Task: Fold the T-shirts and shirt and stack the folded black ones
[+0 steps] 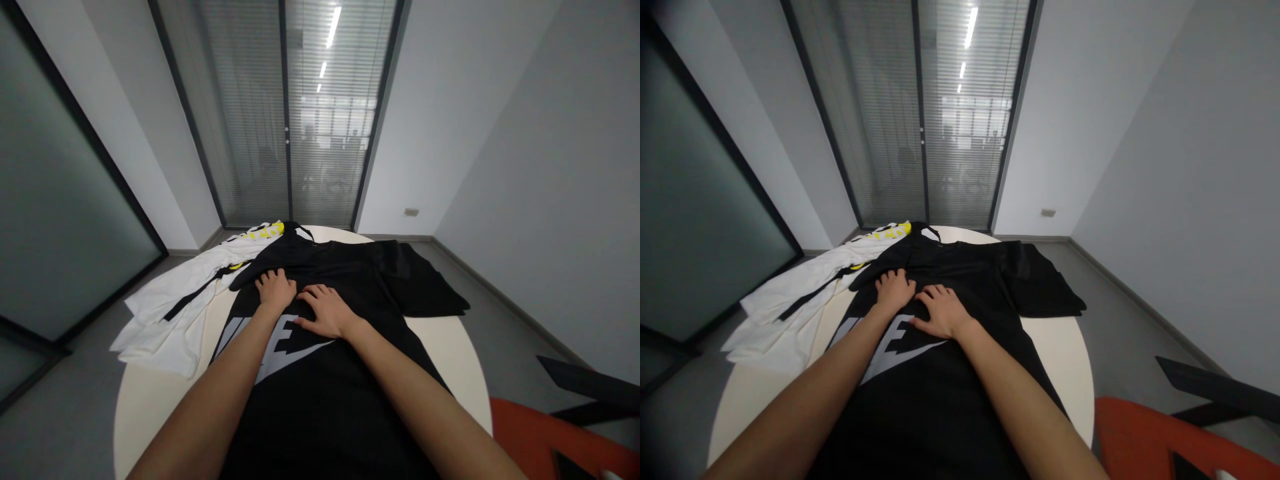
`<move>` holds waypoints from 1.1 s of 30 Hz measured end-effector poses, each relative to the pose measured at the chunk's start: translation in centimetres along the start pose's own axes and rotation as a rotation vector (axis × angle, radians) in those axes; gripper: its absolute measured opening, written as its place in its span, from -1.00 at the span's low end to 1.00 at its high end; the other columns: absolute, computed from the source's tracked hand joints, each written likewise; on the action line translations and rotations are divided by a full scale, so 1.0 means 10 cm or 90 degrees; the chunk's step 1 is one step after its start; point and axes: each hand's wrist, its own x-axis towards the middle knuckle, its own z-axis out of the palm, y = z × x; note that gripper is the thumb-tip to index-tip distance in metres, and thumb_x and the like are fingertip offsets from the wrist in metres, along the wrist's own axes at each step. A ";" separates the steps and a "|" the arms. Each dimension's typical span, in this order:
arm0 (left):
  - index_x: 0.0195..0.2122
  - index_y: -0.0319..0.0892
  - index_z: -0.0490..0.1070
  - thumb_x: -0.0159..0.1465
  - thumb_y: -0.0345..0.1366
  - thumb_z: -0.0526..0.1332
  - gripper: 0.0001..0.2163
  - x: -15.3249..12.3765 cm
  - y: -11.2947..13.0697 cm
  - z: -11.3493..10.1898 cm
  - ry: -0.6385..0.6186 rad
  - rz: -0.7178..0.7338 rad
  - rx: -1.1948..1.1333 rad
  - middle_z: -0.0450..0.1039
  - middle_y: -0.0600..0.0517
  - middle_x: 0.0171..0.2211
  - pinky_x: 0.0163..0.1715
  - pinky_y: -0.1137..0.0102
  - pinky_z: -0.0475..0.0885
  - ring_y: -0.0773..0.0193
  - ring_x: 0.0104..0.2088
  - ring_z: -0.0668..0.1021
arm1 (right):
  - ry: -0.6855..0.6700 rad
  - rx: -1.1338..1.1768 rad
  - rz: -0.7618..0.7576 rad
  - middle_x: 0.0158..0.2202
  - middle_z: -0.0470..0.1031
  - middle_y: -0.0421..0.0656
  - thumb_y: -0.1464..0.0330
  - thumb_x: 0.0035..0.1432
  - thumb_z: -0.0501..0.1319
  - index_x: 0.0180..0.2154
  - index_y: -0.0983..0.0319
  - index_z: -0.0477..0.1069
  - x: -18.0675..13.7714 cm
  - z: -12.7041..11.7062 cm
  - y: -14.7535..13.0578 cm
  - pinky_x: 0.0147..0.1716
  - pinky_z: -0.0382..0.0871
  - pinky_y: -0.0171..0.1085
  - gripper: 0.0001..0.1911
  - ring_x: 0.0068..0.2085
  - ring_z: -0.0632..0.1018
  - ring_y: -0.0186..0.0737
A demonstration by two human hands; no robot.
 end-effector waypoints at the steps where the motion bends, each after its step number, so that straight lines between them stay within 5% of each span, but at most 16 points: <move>1: 0.03 -0.30 0.45 0.31 -0.24 0.06 -0.64 -0.01 0.01 0.00 0.008 0.001 0.000 0.47 -0.33 0.02 0.07 -0.08 0.29 -0.22 0.07 0.47 | 0.014 -0.001 -0.001 0.21 0.38 -0.01 -0.01 0.22 0.23 0.12 0.18 0.42 0.00 0.00 0.00 0.15 0.25 0.03 -0.45 0.19 0.37 0.05; 8: -0.02 -0.22 0.47 0.39 -0.25 0.02 -0.70 -0.20 -0.06 -0.06 0.135 0.163 -0.060 0.52 -0.18 -0.03 0.25 0.04 0.15 -0.03 0.06 0.47 | 0.081 0.011 0.042 0.07 0.50 -0.06 0.14 0.31 0.18 0.02 0.20 0.47 -0.12 0.00 -0.07 0.17 0.23 -0.05 -0.64 0.12 0.44 -0.06; 11: 0.03 -0.20 0.45 0.41 -0.23 0.01 -0.68 -0.30 -0.07 -0.08 0.131 0.208 -0.081 0.49 -0.16 0.07 0.30 0.05 0.11 -0.01 0.14 0.43 | 0.082 0.011 0.056 0.10 0.49 -0.03 0.15 0.32 0.15 0.03 0.21 0.47 -0.19 -0.02 -0.17 0.19 0.23 -0.06 -0.62 0.14 0.43 -0.05; 16: 0.27 -0.16 0.32 0.43 -0.07 -0.06 -0.51 -0.46 -0.09 -0.05 0.020 0.130 -0.036 0.22 -0.17 0.34 0.26 -0.16 0.12 -0.21 0.33 0.23 | 0.071 0.020 0.079 0.21 0.43 -0.03 0.16 0.33 0.12 0.10 0.20 0.44 -0.31 0.01 -0.35 0.31 0.08 0.04 -0.58 0.26 0.34 0.00; 20: 0.34 -0.10 0.24 0.41 0.03 -0.05 -0.44 -0.56 -0.16 -0.08 -0.060 0.083 0.011 0.18 -0.21 0.36 0.19 -0.32 0.10 -0.37 0.31 0.22 | 0.044 0.046 0.095 0.31 0.32 -0.08 0.11 0.29 0.15 0.17 0.13 0.38 -0.40 0.08 -0.42 0.34 -0.08 0.21 -0.52 0.36 0.20 0.08; 24: 0.34 -0.12 0.25 0.38 0.04 0.01 -0.42 -0.56 -0.17 -0.17 -0.076 0.073 0.035 0.24 -0.30 0.30 0.11 -0.27 0.22 -0.37 0.21 0.33 | 0.008 0.050 0.101 0.38 0.19 -0.08 0.04 0.24 0.18 0.26 0.10 0.27 -0.44 0.08 -0.45 0.34 -0.20 0.32 -0.38 0.41 0.07 0.17; 28: 0.38 -0.10 0.15 0.35 -0.03 0.09 -0.40 -0.42 -0.17 -0.25 -0.031 0.070 0.036 0.23 -0.32 0.28 0.07 -0.06 0.32 -0.26 0.15 0.39 | -0.015 0.028 0.088 0.35 0.22 -0.03 -0.01 0.20 0.21 0.26 0.13 0.28 -0.38 -0.02 -0.42 0.32 -0.15 0.33 -0.32 0.37 0.13 0.22; 33: 0.40 -0.04 0.09 0.32 -0.19 0.16 -0.38 -0.06 -0.36 -0.35 0.118 0.062 0.048 0.05 -0.27 0.37 0.17 -0.01 0.25 -0.24 0.28 0.25 | -0.010 0.029 0.015 0.22 0.40 -0.04 0.05 0.25 0.20 0.15 0.18 0.40 -0.29 -0.11 -0.24 0.29 0.11 0.08 -0.47 0.22 0.34 0.05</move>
